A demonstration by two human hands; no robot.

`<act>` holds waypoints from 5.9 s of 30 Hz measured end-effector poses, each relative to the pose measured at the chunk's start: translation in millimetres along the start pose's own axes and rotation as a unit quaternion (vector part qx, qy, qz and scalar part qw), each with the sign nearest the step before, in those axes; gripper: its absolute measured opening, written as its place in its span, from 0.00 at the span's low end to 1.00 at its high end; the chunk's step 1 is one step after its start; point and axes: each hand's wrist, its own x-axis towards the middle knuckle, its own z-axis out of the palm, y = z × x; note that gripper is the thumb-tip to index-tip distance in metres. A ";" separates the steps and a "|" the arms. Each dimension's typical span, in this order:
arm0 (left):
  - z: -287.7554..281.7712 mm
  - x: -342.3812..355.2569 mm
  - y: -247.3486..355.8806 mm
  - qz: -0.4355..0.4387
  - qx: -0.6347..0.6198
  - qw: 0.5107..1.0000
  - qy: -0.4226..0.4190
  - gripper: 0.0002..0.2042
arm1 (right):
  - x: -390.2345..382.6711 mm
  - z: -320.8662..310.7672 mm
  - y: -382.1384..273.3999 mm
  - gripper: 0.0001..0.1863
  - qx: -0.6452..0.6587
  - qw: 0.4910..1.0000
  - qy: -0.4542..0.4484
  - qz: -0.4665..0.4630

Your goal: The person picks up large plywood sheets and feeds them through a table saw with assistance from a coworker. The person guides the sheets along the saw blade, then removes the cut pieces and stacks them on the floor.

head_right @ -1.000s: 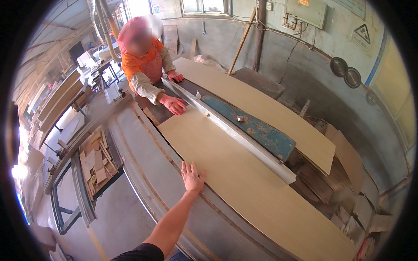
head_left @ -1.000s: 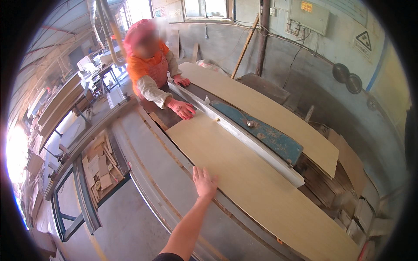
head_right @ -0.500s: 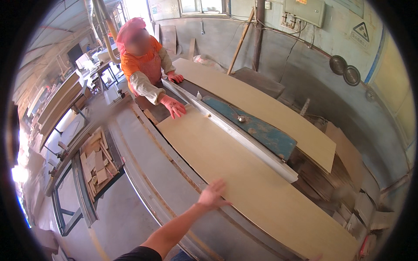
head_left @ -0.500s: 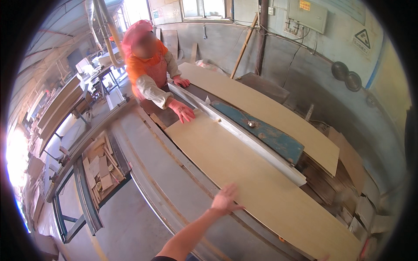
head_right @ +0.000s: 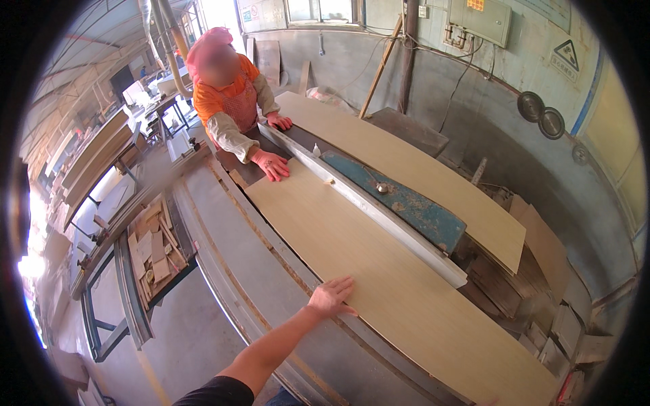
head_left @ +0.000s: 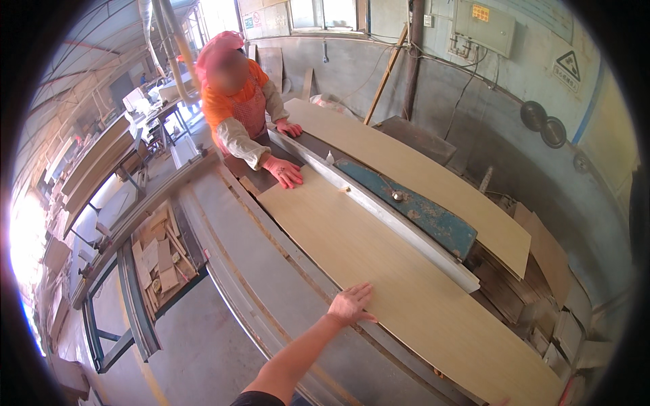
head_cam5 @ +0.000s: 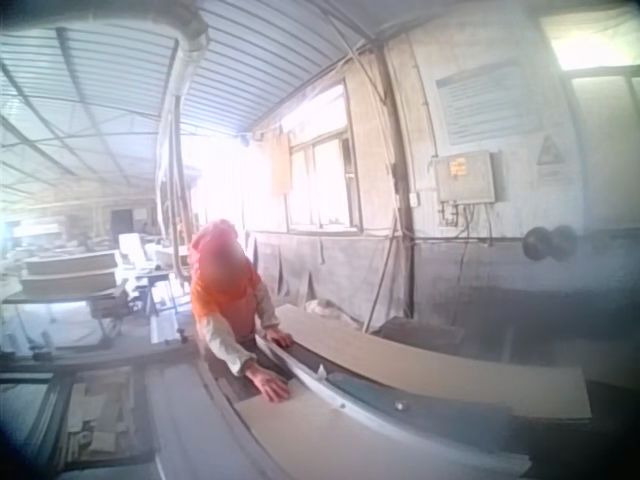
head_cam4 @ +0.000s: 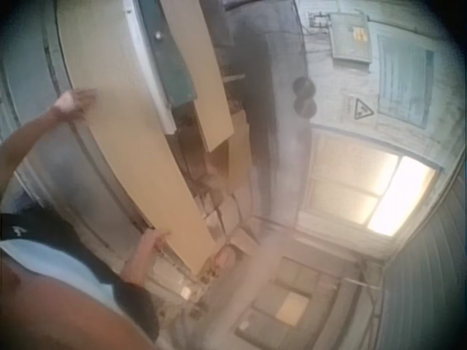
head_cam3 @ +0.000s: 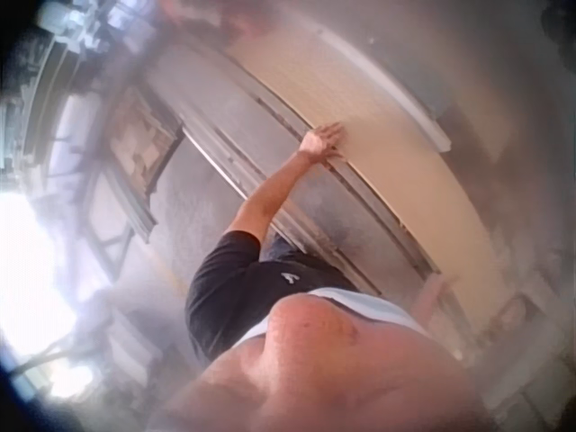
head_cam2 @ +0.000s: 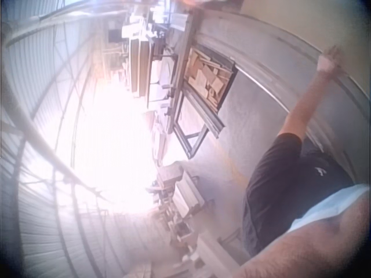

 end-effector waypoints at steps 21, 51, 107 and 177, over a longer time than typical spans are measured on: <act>-38.9 0.1 -119.2 -0.049 0.023 0.992 -0.112 0.41 | -34.7 64.8 -3.9 0.30 0.184 0.977 -0.042 0.097; -0.7 7.8 -74.4 0.145 -0.042 0.988 -0.035 0.26 | -55.0 99.4 12.6 0.28 0.711 0.411 -0.211 0.530; 20.9 9.2 -69.4 0.164 -0.069 0.981 -0.073 0.26 | -47.0 70.1 50.7 0.35 0.249 0.950 0.035 0.183; 15.4 -1.2 -28.2 0.162 -0.105 0.980 -0.050 0.17 | -125.3 260.3 -19.6 0.10 0.041 0.951 -0.248 0.182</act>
